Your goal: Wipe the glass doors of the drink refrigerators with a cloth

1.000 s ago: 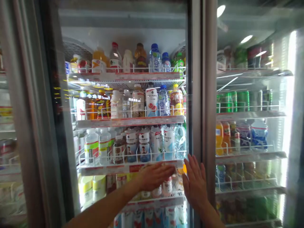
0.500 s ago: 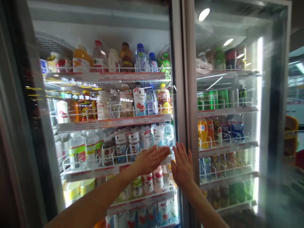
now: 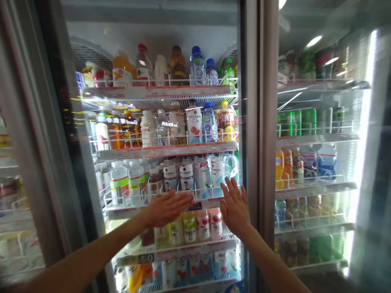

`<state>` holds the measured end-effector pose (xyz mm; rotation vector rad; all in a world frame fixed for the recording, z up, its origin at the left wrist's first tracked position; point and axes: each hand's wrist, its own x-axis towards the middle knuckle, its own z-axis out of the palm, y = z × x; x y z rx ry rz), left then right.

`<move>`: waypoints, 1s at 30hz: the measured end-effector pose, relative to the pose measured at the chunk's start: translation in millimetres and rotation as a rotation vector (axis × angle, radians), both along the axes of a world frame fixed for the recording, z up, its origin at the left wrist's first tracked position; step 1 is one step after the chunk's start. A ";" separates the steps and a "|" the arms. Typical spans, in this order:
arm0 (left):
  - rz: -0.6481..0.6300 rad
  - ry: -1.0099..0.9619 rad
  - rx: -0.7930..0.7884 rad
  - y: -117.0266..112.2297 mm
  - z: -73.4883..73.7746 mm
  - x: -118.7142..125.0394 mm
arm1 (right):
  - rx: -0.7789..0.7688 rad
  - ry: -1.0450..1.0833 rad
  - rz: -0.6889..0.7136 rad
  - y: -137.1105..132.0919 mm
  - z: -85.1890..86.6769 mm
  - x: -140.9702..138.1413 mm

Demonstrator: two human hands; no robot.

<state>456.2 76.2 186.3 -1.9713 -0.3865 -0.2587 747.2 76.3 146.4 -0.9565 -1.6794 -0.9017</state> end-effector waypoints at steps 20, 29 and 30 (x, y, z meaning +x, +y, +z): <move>0.044 -0.200 0.122 -26.5 -4.7 -125.2 | 0.046 -0.187 0.260 -9.8 22.7 -144.3; 0.155 -0.866 0.325 -16.0 40.0 -145.2 | 0.089 -0.109 0.234 -11.6 45.3 -179.5; 0.132 -0.792 0.303 -17.3 32.0 -143.8 | 0.087 -0.123 0.234 -12.3 45.5 -183.9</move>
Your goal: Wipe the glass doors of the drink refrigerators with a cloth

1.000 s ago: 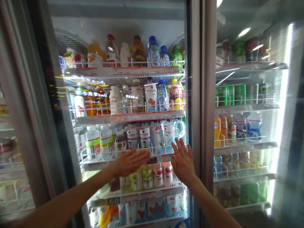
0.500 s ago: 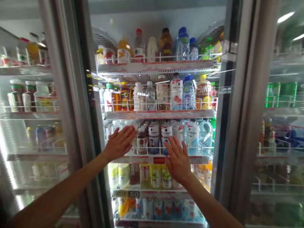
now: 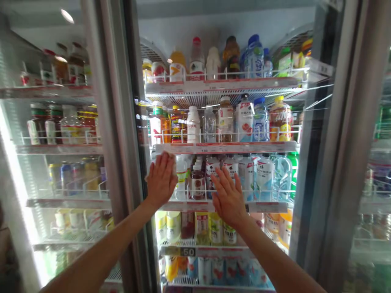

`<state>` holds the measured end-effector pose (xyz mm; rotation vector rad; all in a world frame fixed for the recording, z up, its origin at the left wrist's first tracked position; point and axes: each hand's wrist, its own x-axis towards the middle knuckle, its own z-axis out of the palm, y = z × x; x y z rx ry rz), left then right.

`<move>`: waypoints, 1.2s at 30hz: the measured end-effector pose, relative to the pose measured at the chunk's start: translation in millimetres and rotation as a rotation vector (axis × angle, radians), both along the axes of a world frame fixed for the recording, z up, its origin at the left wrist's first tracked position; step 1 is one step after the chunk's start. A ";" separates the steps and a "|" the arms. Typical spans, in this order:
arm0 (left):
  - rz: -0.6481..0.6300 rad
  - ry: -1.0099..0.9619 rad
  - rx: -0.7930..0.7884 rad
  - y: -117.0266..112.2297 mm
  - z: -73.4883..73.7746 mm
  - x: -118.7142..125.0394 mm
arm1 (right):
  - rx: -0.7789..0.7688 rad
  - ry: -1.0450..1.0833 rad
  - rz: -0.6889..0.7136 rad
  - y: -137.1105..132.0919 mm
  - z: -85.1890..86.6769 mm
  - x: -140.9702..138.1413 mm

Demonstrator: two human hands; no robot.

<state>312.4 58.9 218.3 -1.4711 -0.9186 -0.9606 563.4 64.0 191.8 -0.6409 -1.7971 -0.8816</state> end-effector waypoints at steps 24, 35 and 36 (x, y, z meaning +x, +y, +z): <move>-0.033 -0.471 0.149 19.8 57.1 27.2 | 0.143 0.136 -0.059 25.7 47.0 38.3; 0.041 -0.420 0.170 31.3 83.1 88.3 | 0.186 0.160 -0.039 53.7 72.3 96.1; 0.043 -0.436 0.173 32.5 85.3 98.3 | 0.194 0.174 -0.041 57.0 74.5 104.2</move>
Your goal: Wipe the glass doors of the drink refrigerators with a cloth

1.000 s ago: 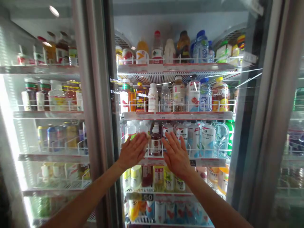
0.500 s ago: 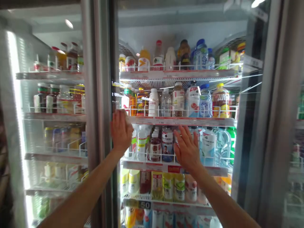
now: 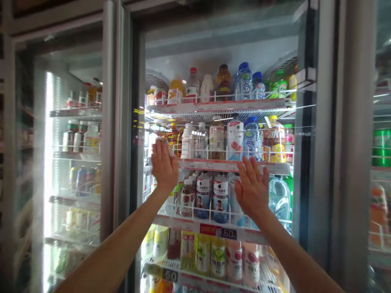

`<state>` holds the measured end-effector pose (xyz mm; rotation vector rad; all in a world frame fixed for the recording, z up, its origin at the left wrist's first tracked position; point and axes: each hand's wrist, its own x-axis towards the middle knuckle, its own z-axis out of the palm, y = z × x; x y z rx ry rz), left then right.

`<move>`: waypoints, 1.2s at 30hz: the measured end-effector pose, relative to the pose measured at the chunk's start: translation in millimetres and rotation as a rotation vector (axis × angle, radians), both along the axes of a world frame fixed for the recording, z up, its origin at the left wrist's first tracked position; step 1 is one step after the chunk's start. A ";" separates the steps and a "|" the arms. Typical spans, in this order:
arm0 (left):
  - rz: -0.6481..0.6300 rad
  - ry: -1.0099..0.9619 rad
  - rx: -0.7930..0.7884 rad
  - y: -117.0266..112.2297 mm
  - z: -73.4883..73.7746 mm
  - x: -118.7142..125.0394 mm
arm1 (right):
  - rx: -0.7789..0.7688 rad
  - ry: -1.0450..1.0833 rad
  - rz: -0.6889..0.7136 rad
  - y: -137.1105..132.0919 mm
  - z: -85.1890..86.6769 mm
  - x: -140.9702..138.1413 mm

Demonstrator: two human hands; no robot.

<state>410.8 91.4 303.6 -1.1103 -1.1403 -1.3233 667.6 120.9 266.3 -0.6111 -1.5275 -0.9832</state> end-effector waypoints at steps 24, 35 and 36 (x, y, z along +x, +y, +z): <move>-0.079 0.299 -0.143 20.9 55.5 135.3 | 0.133 0.118 -0.041 14.7 52.7 93.5; -0.041 0.646 -0.238 21.4 70.5 183.6 | 0.154 0.107 0.009 15.1 72.6 94.7; -0.039 0.553 -0.233 20.0 79.3 167.2 | 0.152 0.105 0.007 15.7 74.6 94.6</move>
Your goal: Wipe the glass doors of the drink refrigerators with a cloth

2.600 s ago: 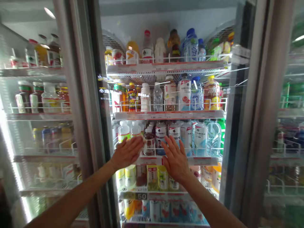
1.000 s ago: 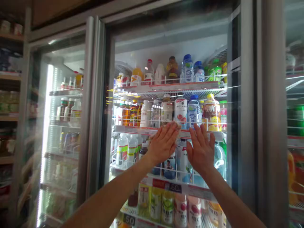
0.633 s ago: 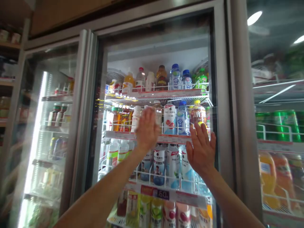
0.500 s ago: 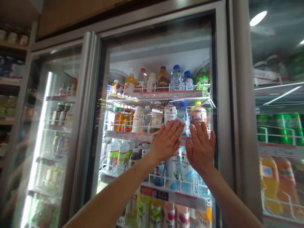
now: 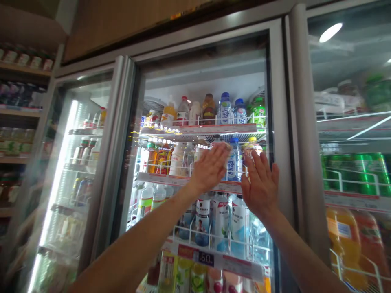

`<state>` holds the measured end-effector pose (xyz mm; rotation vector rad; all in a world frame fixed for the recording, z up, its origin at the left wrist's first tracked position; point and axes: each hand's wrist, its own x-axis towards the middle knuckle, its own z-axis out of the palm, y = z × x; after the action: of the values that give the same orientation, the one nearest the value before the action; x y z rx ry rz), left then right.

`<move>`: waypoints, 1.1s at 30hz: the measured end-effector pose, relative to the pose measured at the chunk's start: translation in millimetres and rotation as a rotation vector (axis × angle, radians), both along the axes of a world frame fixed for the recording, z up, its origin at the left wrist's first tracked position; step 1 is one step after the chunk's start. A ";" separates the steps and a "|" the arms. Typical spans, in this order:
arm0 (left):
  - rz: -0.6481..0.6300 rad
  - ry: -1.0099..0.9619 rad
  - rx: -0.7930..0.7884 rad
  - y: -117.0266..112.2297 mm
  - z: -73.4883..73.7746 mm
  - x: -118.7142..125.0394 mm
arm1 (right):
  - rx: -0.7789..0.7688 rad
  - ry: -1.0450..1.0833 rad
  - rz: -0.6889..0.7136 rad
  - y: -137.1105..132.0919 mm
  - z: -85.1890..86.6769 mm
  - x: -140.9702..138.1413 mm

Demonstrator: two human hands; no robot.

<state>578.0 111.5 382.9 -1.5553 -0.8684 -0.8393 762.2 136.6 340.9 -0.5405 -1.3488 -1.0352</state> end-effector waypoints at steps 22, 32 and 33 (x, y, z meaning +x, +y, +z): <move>-0.007 -0.737 0.157 -14.0 60.2 -146.4 | -0.057 0.022 -0.056 4.9 58.8 -72.8; 0.029 -0.679 0.125 -28.2 44.0 -212.2 | -0.058 -0.040 -0.101 1.8 64.7 -96.8; 0.030 -0.754 0.158 -30.7 42.0 -230.0 | -0.052 -0.028 -0.103 2.6 64.0 -93.4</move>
<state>348.0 80.8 424.8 -1.0739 -1.3112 -1.4725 668.8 139.2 404.9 -0.6417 -1.3873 -1.0967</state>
